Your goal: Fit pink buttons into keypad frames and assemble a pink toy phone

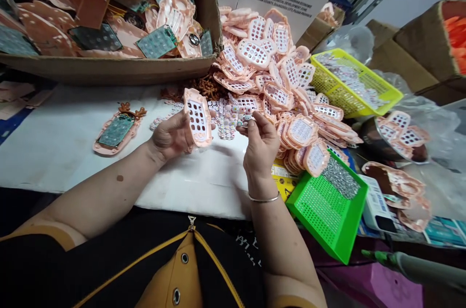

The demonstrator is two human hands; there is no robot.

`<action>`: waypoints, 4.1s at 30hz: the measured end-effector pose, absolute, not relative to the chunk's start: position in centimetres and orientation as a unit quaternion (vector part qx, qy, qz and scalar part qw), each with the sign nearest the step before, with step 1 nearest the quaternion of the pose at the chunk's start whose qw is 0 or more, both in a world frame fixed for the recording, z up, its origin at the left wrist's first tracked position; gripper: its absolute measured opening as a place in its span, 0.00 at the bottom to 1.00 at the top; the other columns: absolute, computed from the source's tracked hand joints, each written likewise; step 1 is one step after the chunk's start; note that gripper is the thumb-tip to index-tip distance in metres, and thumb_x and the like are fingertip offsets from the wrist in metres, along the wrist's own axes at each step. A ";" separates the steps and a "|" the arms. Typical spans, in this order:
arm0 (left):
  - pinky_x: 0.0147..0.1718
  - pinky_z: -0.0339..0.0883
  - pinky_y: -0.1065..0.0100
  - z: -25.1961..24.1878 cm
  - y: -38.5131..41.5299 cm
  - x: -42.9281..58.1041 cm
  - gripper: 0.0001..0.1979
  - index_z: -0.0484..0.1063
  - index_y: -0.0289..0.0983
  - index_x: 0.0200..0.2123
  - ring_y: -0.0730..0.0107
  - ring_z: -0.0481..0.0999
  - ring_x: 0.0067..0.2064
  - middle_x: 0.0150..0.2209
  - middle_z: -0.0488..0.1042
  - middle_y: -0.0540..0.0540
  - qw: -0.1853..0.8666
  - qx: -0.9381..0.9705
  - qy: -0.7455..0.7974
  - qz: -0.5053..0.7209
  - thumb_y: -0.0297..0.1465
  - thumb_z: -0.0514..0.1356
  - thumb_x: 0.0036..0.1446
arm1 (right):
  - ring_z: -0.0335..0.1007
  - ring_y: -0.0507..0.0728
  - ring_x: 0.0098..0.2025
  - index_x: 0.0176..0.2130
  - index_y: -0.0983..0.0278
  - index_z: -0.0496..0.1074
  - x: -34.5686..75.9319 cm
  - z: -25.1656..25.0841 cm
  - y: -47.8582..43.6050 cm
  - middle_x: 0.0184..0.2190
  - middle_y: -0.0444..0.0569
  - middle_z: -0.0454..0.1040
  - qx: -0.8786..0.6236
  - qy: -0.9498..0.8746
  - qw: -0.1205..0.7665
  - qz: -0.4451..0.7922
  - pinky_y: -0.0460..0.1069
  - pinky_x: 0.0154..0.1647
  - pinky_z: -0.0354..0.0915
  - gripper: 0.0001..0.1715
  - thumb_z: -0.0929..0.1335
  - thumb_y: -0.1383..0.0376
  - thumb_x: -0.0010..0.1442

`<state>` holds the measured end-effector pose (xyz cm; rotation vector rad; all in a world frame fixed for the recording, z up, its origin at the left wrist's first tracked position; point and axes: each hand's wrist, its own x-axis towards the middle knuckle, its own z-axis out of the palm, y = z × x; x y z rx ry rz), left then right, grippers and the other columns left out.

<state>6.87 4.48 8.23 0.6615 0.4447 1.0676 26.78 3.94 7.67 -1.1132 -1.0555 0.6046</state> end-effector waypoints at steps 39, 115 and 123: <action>0.38 0.71 0.66 7.3 3.8 7.0 0.29 0.73 0.40 0.50 0.67 0.79 0.37 0.46 0.78 0.44 0.808 0.383 0.140 0.426 0.45 0.71 0.45 | 0.59 0.66 0.68 0.69 0.71 0.51 23.3 10.9 -1.7 0.64 0.67 0.65 -0.385 -0.880 0.265 -0.084 0.62 0.65 0.60 0.47 0.52 0.41 0.67; 0.39 0.73 0.62 9.9 3.6 7.0 0.30 0.72 0.39 0.48 0.68 0.77 0.39 0.46 0.75 0.44 0.815 0.317 0.241 0.421 0.43 0.73 0.43 | 0.72 0.61 0.42 0.34 0.61 0.76 27.8 12.5 16.9 0.37 0.53 0.78 -0.585 -0.781 0.215 -0.048 0.59 0.48 0.65 0.08 0.67 0.65 0.61; 0.38 0.73 0.63 9.5 3.6 7.1 0.29 0.72 0.39 0.48 0.69 0.77 0.38 0.46 0.75 0.44 0.809 0.315 0.253 0.428 0.43 0.72 0.44 | 0.71 0.49 0.30 0.34 0.59 0.73 29.8 13.0 15.1 0.29 0.40 0.75 -0.460 -0.517 0.633 0.345 0.48 0.35 0.70 0.18 0.74 0.49 0.52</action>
